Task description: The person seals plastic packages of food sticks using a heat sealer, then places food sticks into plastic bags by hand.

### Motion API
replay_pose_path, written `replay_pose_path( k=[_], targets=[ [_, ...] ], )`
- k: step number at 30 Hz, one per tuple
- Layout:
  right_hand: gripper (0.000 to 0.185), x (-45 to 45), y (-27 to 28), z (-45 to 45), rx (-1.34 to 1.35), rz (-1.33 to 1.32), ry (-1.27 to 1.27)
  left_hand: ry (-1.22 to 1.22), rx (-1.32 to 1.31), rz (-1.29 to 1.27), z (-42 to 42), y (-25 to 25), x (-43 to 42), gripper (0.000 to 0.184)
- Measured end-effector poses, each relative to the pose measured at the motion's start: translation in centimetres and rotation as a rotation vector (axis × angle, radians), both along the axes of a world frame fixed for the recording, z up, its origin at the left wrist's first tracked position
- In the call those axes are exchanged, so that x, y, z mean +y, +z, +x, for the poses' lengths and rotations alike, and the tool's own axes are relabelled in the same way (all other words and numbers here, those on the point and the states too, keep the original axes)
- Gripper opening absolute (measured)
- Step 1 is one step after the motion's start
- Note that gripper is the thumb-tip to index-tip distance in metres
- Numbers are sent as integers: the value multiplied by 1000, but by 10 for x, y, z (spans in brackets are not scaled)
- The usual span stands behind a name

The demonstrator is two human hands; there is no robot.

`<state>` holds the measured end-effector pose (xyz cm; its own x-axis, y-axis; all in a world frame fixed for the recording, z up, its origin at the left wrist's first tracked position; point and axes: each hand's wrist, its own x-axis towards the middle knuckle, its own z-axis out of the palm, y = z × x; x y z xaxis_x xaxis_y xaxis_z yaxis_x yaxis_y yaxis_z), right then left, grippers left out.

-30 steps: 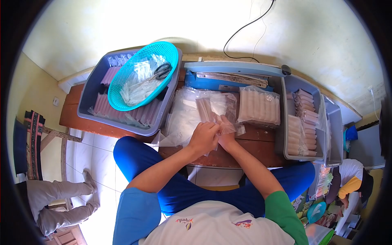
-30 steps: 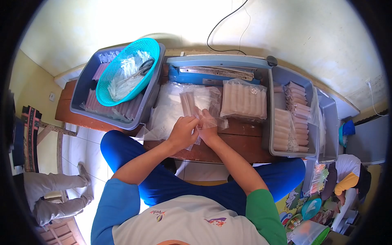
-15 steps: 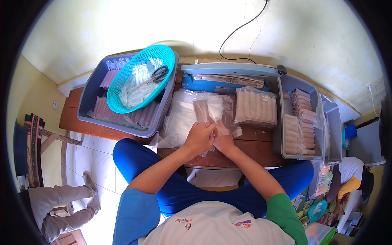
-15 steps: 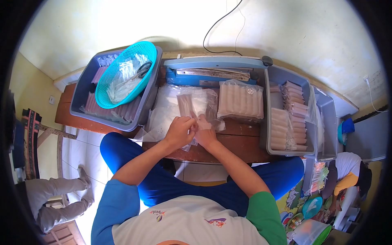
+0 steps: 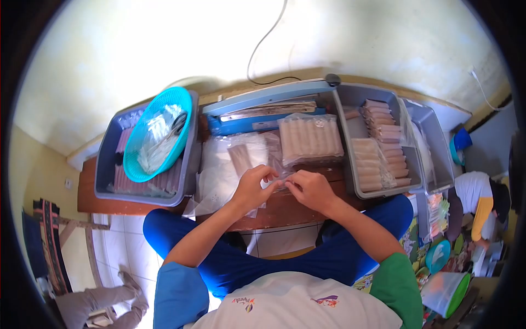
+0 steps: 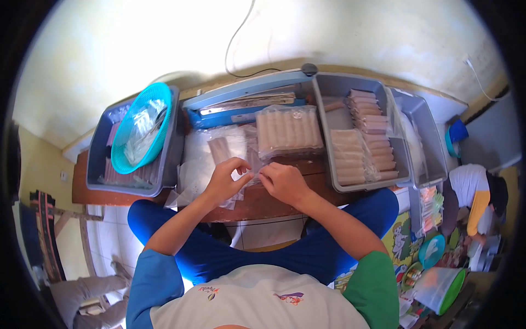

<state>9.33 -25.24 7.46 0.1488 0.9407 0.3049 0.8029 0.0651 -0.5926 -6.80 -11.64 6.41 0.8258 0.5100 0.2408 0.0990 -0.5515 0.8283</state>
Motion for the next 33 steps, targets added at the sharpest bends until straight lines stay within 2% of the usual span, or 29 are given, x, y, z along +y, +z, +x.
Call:
replay_pose_path(
  k=[7,14,22,25,27,28,30,31,33],
  targets=[
    [11,-16,22,73,47,167,-174,-79,-29,3,77,28,-12,20],
    [13,-9,35,148,63,212,-335,-114,-122,205,172,36,-12,18],
    [16,4,-6,242,-131,32,-513,-72,-221,400,271,19,2,18],
    [15,5,-15,257,-154,-52,-540,-84,-122,415,298,7,13,16],
    [15,5,-25,269,-176,-60,-529,-178,-9,578,311,6,20,14],
    [14,5,-31,274,-199,-64,-511,-181,-7,577,318,4,23,14],
    [15,5,-37,279,-199,-94,-511,-291,361,710,329,9,24,18],
    [18,5,-41,280,-200,-125,-509,-294,365,709,333,11,23,18],
    [21,10,-53,288,-233,-183,-461,-335,643,860,341,16,20,23]
  ],
)
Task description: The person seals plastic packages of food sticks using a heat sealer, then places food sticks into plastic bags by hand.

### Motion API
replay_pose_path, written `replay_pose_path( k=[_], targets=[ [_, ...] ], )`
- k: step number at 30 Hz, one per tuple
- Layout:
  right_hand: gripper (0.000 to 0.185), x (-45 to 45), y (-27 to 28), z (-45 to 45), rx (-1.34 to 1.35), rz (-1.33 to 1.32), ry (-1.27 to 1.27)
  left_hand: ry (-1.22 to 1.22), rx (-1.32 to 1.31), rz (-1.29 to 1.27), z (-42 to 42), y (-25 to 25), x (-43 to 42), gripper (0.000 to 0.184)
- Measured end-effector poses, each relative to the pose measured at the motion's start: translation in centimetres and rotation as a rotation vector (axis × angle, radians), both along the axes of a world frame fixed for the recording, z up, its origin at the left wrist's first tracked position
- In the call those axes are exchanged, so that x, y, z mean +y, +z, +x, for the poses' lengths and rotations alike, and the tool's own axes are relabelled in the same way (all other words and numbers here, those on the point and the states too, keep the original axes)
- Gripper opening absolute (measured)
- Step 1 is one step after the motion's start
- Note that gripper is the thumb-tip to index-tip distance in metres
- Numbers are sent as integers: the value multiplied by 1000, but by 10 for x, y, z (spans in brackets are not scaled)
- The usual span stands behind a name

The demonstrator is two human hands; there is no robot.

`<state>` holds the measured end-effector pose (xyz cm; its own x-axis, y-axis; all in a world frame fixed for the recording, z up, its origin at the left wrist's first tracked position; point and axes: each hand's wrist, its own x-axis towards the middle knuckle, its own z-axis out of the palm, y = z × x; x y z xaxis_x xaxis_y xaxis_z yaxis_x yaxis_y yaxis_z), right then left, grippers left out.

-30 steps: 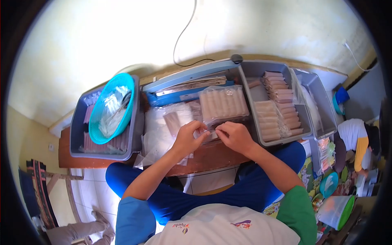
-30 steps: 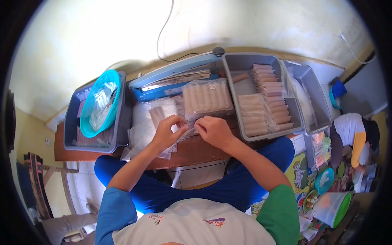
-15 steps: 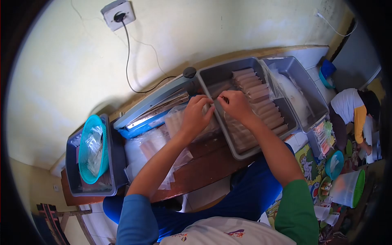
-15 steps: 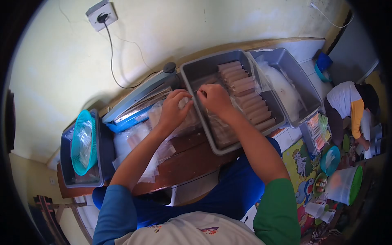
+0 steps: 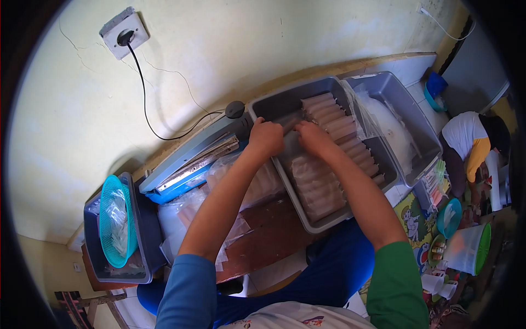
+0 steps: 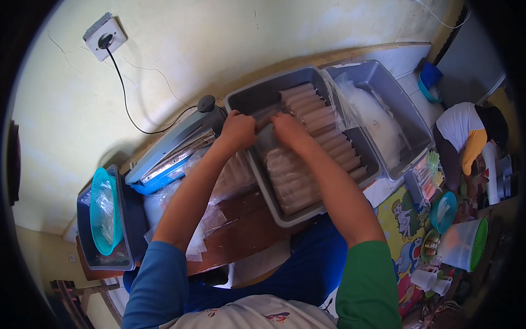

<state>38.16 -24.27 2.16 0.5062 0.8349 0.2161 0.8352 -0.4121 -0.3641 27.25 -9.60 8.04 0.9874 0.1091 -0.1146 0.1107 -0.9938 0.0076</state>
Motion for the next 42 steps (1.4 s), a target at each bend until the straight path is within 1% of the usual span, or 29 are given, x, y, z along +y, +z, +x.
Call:
replay_pose_path(
  k=[1,3,4,5,7,8,10,14,16,19,21,24,29,31,36,38,40,41,42],
  targets=[
    [25,2,-5,4,-20,-67,41,0,1,-2,5,3,-2,23],
    [29,3,-10,5,-7,-55,61,17,169,97,11,7,-8,24],
    [34,3,-12,5,1,-40,80,16,169,93,13,3,-10,24],
    [34,4,-15,7,0,-44,80,9,145,119,15,-3,-11,24],
    [38,5,-19,9,41,-111,102,-2,119,141,19,-14,-11,23],
    [38,5,-14,6,41,-115,98,-5,141,131,20,-16,-12,24],
    [35,3,-5,0,72,-219,129,-15,162,117,23,-19,-13,24],
    [35,5,-11,1,50,-241,136,-34,256,150,23,-11,-13,27],
    [34,4,-10,2,57,-294,137,-46,302,165,23,-10,-13,28],
    [36,7,-15,4,40,-326,149,-64,299,176,25,-11,-12,30],
    [37,7,-17,3,30,-304,156,-62,363,120,28,-7,-11,33],
    [38,6,-14,0,27,-293,165,-61,375,75,28,-2,-11,35],
    [38,6,-18,4,31,-305,214,-63,338,59,29,-6,-7,34],
    [37,8,-27,9,34,-246,247,-53,315,31,27,-5,-8,34],
    [44,5,-7,3,35,-312,273,0,167,-11,20,2,-11,30],
    [47,6,-2,0,50,-339,271,8,152,-2,20,1,-11,30],
    [49,5,-3,2,50,-299,287,12,138,9,20,-3,-10,29],
    [49,3,-1,1,50,-296,285,22,89,-10,20,-4,-10,29],
    [47,2,0,0,66,-223,277,33,40,-30,19,-4,-9,28]
  ],
)
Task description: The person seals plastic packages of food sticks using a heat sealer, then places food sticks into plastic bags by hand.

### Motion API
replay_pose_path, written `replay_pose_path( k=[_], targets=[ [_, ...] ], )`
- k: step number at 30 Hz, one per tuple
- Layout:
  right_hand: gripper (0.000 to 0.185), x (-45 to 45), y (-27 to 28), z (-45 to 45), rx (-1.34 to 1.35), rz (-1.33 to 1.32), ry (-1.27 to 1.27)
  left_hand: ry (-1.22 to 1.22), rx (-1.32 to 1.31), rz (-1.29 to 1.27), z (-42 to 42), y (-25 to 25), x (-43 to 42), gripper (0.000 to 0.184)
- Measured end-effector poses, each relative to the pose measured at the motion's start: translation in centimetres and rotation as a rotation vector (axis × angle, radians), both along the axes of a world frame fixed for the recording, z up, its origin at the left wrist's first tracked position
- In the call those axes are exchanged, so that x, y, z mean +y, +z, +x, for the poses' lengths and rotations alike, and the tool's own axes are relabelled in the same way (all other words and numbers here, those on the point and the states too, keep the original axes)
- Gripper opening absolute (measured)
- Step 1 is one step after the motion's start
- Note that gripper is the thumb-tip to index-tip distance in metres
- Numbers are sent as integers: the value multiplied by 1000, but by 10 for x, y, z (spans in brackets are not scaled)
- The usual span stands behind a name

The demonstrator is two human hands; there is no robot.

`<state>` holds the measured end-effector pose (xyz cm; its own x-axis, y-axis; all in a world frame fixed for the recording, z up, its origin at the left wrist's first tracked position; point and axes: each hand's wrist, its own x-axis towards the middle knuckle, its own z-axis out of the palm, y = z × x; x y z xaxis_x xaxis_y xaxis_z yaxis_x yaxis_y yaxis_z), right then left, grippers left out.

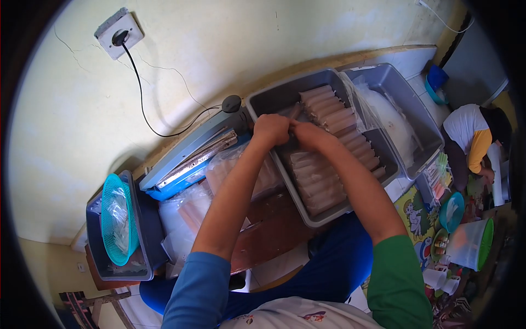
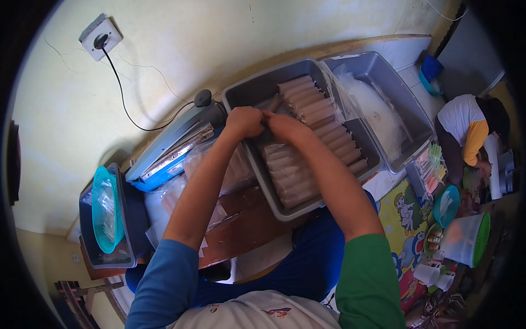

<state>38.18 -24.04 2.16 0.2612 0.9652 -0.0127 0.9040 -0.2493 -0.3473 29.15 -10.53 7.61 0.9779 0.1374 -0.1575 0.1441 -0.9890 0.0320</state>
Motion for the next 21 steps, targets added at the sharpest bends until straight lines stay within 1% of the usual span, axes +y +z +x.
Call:
replay_pose_path(
  k=[1,2,3,4,5,6,7,8,9,10,12,13,15,19,21],
  targets=[
    [45,-1,1,-1,24,69,-13,-1,1,3,-1,-1,0,28],
    [45,-1,0,0,24,71,-14,21,-57,-44,-2,-1,1,26],
    [42,-1,-1,1,31,202,8,43,-116,-91,-4,-1,1,24],
    [39,-1,-1,2,38,331,29,42,-116,-90,-6,-2,1,24],
    [39,1,-2,4,38,331,29,38,-266,-156,-9,-4,2,19],
    [34,4,-1,6,53,447,41,35,-417,-221,-11,-5,2,15],
    [30,6,-1,7,67,564,54,37,-419,-219,-12,-6,3,15],
    [30,7,1,6,66,567,58,19,-484,-325,-14,-5,4,13],
    [25,8,2,5,-13,609,-7,-1,-548,-432,-16,-5,5,13],
    [21,9,4,3,-91,651,-71,2,-548,-426,-19,-5,4,13],
    [19,9,17,-8,-121,704,-69,122,-689,-670,-25,-8,0,21],
    [17,8,23,-14,-151,748,-71,125,-692,-664,-28,-9,-2,21],
    [16,8,32,-23,-174,770,-51,102,-877,-871,-38,-10,-4,29],
    [16,8,47,-46,-214,834,4,162,-932,-918,-66,-7,-8,27],
    [18,7,59,-60,-241,875,24,182,-970,-967,-81,7,-13,23]
  ],
)
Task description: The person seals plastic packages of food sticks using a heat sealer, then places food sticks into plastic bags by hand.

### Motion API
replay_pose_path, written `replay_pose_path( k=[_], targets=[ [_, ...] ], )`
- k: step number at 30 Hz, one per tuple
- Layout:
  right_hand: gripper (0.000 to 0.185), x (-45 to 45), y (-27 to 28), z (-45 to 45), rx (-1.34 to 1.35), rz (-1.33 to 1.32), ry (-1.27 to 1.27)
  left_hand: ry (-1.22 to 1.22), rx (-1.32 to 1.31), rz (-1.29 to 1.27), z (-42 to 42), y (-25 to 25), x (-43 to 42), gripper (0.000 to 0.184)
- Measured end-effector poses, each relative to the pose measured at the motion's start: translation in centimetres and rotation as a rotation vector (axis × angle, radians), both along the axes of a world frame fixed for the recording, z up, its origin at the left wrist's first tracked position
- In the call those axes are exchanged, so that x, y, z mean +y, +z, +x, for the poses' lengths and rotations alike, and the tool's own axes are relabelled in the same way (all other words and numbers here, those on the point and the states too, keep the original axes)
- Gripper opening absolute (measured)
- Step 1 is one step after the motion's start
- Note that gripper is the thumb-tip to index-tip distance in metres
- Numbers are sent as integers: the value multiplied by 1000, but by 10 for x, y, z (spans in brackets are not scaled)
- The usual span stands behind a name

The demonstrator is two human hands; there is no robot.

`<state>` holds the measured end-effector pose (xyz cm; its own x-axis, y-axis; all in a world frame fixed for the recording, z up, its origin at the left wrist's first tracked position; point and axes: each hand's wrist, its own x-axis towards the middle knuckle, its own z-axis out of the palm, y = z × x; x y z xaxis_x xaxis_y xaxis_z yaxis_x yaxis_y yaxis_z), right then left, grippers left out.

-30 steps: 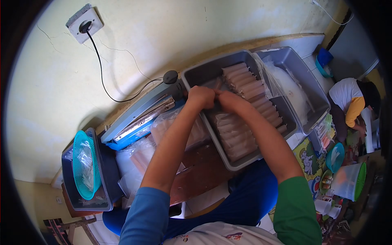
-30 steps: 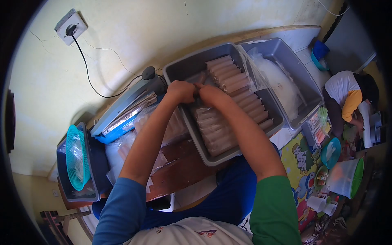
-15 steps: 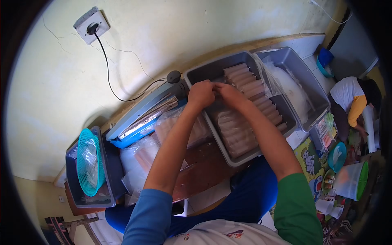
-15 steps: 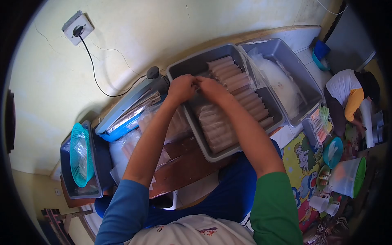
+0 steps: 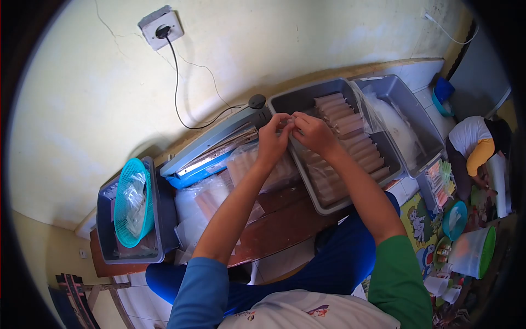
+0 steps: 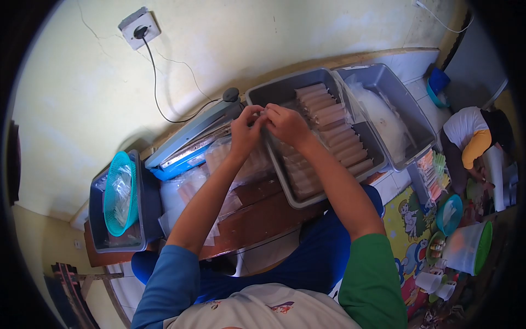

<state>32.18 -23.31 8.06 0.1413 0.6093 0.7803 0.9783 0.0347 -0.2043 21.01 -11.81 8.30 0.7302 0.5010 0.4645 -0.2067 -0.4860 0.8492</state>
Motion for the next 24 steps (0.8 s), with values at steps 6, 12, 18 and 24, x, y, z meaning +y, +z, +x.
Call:
replay_pose_path(
  k=[6,12,18,24],
  targets=[
    [27,4,42,-47,-41,149,81,86,-219,213,-48,39,-1,9],
    [34,-1,59,-114,200,103,189,115,-257,301,-112,50,1,7],
    [37,-2,38,-162,372,-70,310,89,-88,296,-186,32,4,7],
    [24,-10,26,-187,662,-237,383,92,246,282,-257,22,15,17]
  ],
)
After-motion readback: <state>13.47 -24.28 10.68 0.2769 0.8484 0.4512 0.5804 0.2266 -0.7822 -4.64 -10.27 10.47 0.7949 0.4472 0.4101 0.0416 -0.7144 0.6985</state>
